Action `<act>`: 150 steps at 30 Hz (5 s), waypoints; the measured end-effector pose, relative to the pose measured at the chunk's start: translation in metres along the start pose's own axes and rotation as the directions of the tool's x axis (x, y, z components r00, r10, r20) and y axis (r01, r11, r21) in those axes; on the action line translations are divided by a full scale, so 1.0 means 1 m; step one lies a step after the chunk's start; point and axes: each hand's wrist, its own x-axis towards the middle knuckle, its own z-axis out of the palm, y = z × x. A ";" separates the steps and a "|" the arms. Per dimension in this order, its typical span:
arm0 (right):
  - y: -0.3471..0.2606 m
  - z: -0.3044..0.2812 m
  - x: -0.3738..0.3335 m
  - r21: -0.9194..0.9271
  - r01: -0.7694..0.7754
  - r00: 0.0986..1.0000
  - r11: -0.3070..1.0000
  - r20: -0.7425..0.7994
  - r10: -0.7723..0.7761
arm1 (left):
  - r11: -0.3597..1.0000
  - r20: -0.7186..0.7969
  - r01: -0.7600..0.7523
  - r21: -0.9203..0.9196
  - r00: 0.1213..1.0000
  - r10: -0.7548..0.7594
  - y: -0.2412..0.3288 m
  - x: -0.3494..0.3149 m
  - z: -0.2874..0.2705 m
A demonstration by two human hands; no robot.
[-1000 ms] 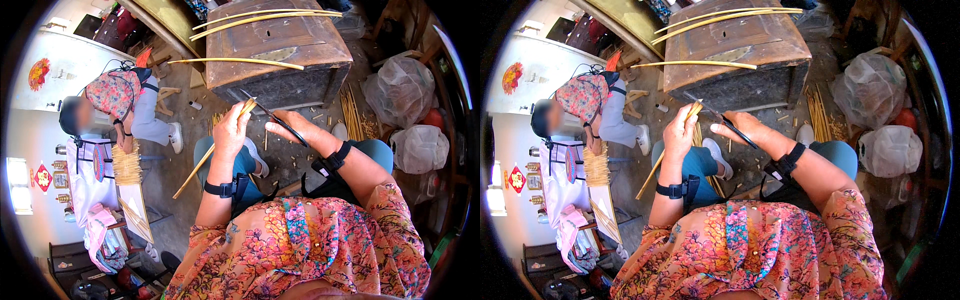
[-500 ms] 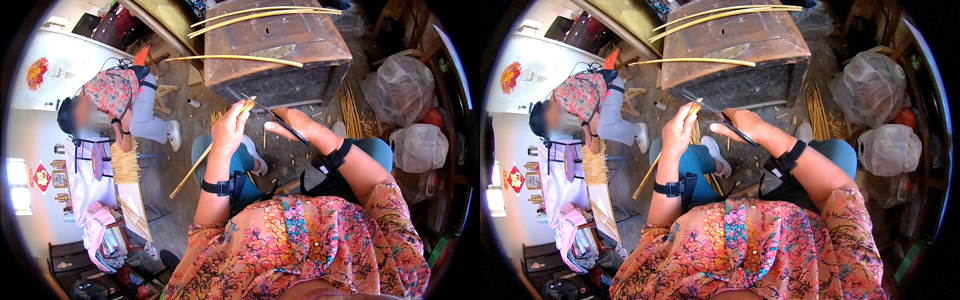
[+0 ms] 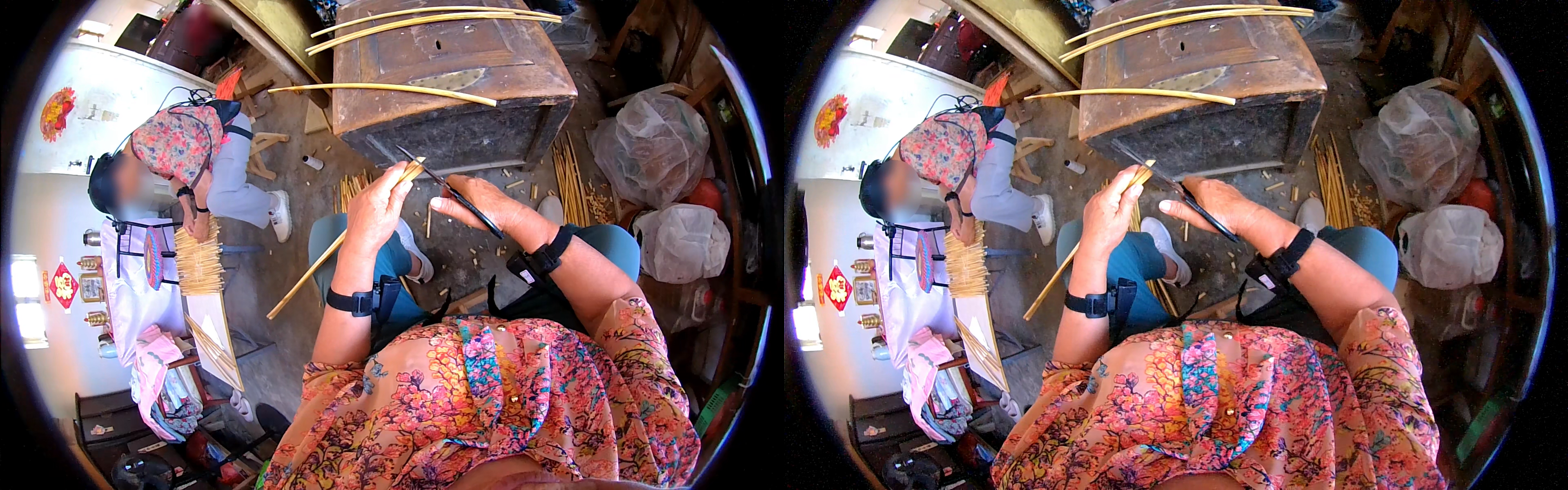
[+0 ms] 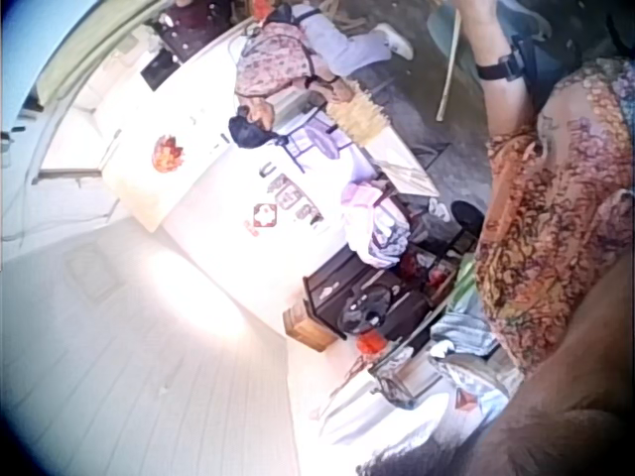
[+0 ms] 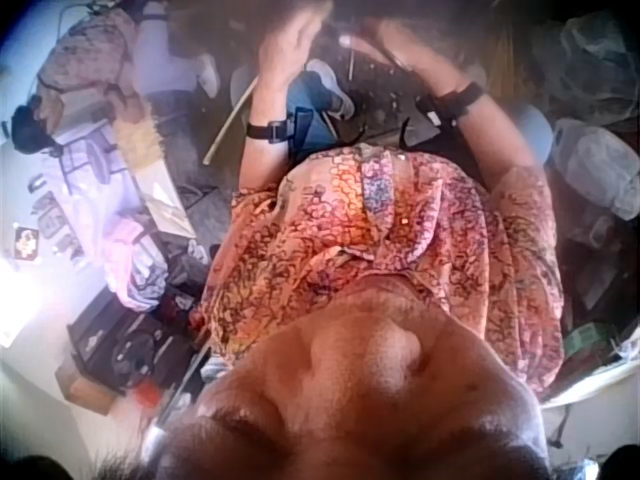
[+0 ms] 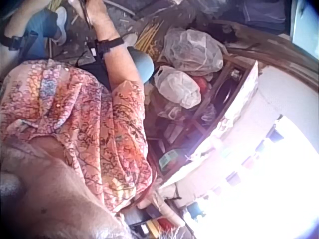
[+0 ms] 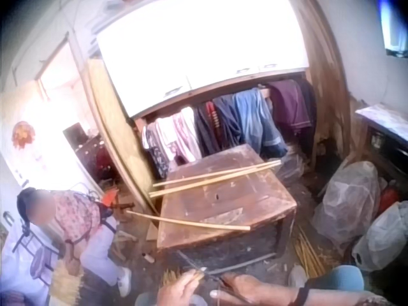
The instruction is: The person sits on the floor and uses shears to cut long bamboo sticks into shorter segments. They repeatedly pick up sticks, measure them against a wooden box, cut them, and place the finished pieces on the floor.
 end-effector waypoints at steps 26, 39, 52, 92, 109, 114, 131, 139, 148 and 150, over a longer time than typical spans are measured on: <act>0.010 0.028 0.004 -0.078 -0.005 0.998 0.997 -0.067 0.000 | 0.999 -0.008 0.027 0.038 1.000 -0.026 -0.022 -0.002 0.013; -0.004 -0.003 0.006 0.483 0.019 0.955 0.875 -0.269 0.128 | 0.997 -0.036 -0.068 -0.046 0.997 0.066 0.011 -0.021 -0.007; -0.026 -0.010 -0.012 0.571 0.274 0.953 0.774 -0.272 -0.136 | 0.977 -0.141 -0.186 -0.099 0.975 0.172 0.026 -0.021 0.008; -0.008 0.026 0.009 0.746 0.106 0.973 0.657 -0.213 0.085 | 0.222 -0.251 -0.139 -0.965 0.729 -0.637 -0.155 -0.151 -0.056; 0.015 0.032 0.017 0.795 -0.004 0.985 0.607 -0.100 0.139 | 0.060 -0.536 -0.580 -0.812 0.702 -0.470 -0.139 -0.093 -0.124; 0.028 0.036 0.024 0.820 -0.138 0.958 0.556 -0.031 0.284 | 0.022 -0.547 -0.574 -0.819 0.768 -0.333 -0.097 -0.069 -0.140; 0.024 0.038 0.022 0.145 0.011 0.879 0.989 -0.474 0.060 | 0.699 -0.449 -0.397 -0.595 0.885 0.121 -0.027 0.000 -0.158; 0.004 0.024 0.008 -0.031 0.119 0.860 0.992 -0.497 -0.119 | 0.788 -0.361 -0.314 -0.530 0.924 0.126 -0.031 -0.006 -0.135; -0.014 0.009 0.005 0.020 0.291 0.843 0.957 -0.477 -0.246 | 0.896 -0.347 -0.322 -0.307 0.914 0.209 -0.035 -0.007 -0.121; -0.029 -0.004 -0.004 0.013 0.354 0.838 0.935 -0.448 -0.311 | 0.941 -0.342 -0.303 -0.152 0.909 0.238 -0.032 -0.011 -0.115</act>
